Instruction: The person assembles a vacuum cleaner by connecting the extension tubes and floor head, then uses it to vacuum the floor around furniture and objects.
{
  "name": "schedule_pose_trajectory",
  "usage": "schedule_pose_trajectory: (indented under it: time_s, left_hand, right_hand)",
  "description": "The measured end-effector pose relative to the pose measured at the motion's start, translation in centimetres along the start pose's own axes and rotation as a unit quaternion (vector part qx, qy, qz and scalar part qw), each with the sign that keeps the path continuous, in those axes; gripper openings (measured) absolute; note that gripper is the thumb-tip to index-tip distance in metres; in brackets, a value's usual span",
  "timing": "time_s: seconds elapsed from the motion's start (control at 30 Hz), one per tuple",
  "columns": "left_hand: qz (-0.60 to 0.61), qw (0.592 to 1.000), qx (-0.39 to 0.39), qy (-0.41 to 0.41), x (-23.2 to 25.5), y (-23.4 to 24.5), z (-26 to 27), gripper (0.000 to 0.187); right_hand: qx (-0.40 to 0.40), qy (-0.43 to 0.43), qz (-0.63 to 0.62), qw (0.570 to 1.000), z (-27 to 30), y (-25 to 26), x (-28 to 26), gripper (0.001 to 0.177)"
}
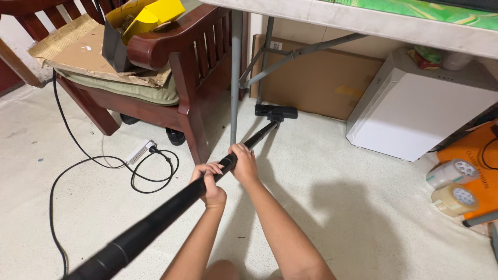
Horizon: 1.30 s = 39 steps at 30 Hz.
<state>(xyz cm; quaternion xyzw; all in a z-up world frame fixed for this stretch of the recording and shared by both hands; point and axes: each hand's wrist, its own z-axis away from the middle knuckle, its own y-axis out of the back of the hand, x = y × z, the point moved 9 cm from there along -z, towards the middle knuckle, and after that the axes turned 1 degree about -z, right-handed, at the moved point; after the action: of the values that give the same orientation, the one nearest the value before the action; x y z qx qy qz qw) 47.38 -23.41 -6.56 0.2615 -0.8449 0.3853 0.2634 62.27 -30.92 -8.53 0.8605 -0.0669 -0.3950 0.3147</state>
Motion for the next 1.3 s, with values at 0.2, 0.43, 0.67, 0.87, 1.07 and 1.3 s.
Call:
schedule_pose_trajectory:
  time_s: [0.2,0.43,0.67,0.87,1.07,1.3]
  left_hand:
    - [0.03,0.998,-0.051,-0.008,4.4,-2.6,2.9,0.012]
    - [0.062,0.992,-0.106,-0.008,11.2,-3.6,1.2,0.01]
    - [0.103,0.99,-0.1,0.011,9.7,-3.0,-0.6,0.011]
    - [0.121,0.985,-0.117,0.026,5.0,-4.0,-3.0,0.01]
    - [0.057,0.99,-0.118,0.042,-0.4,-3.7,-1.6,0.008]
    - [-0.019,0.991,-0.121,0.05,-4.3,-1.5,1.2,0.012]
  right_hand:
    - [0.001,-0.031,0.022,0.999,2.5,3.7,-1.3,0.036]
    - [0.039,-0.08,0.019,0.996,5.4,6.4,-5.5,0.025]
    - [0.095,0.06,-0.098,0.989,6.8,9.3,-12.2,0.04]
    - [0.106,-0.028,-0.043,0.993,3.4,7.3,-10.7,0.03]
    - [0.078,-0.029,-0.026,0.996,1.1,4.5,-5.1,0.023]
    - [0.053,0.029,0.029,0.998,1.2,1.7,-1.1,0.038]
